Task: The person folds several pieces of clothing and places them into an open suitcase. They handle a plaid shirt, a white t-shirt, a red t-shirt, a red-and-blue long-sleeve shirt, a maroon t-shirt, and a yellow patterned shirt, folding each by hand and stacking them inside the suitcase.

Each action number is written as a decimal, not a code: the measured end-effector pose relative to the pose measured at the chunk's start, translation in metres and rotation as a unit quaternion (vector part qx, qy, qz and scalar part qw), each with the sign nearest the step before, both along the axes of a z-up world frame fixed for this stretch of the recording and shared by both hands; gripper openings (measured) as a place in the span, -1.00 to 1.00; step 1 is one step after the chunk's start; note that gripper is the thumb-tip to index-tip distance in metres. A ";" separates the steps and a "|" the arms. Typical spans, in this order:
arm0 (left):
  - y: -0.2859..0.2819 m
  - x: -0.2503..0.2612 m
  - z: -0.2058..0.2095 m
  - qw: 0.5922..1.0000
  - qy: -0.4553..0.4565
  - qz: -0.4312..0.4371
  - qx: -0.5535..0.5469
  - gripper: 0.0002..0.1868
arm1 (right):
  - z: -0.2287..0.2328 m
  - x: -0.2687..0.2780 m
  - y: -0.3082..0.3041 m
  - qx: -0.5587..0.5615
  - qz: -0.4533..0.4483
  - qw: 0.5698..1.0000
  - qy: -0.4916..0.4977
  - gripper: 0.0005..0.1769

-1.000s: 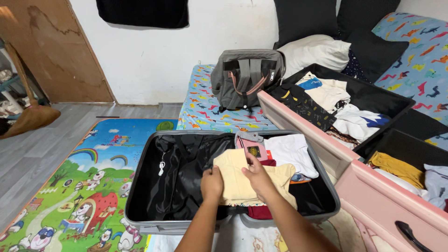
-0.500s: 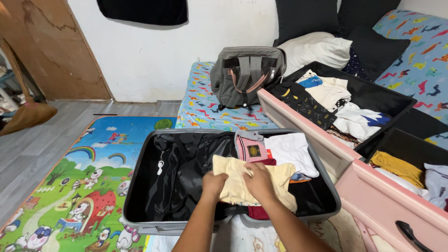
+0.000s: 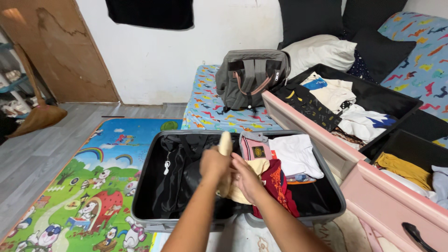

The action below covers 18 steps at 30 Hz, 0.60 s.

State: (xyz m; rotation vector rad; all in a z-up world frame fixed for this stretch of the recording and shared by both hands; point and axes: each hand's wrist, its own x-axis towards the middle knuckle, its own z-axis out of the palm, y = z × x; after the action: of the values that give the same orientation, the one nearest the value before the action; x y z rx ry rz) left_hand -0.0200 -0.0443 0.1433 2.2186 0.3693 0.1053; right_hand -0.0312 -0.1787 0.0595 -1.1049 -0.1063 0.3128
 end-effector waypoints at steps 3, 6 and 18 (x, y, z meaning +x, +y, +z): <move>-0.019 0.000 -0.031 0.989 0.000 -0.119 -0.083 -0.54 | 0.004 -0.005 -0.012 0.019 -0.042 0.999 0.023 -0.19; -0.048 0.022 -0.069 0.906 0.033 -0.226 -0.357 -0.61 | 0.006 -0.003 -0.039 -0.019 -0.104 0.988 0.115 -0.32; -0.050 0.013 -0.129 0.977 -0.190 -0.094 -0.008 -0.32 | -0.049 0.010 -0.098 -0.088 -0.081 0.991 0.056 -0.59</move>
State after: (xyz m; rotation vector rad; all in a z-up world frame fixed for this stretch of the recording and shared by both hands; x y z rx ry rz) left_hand -0.0074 -0.0941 0.0146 2.1462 -0.0506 0.4149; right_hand -0.0212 -0.2770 0.0103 -1.2603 0.1134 0.2405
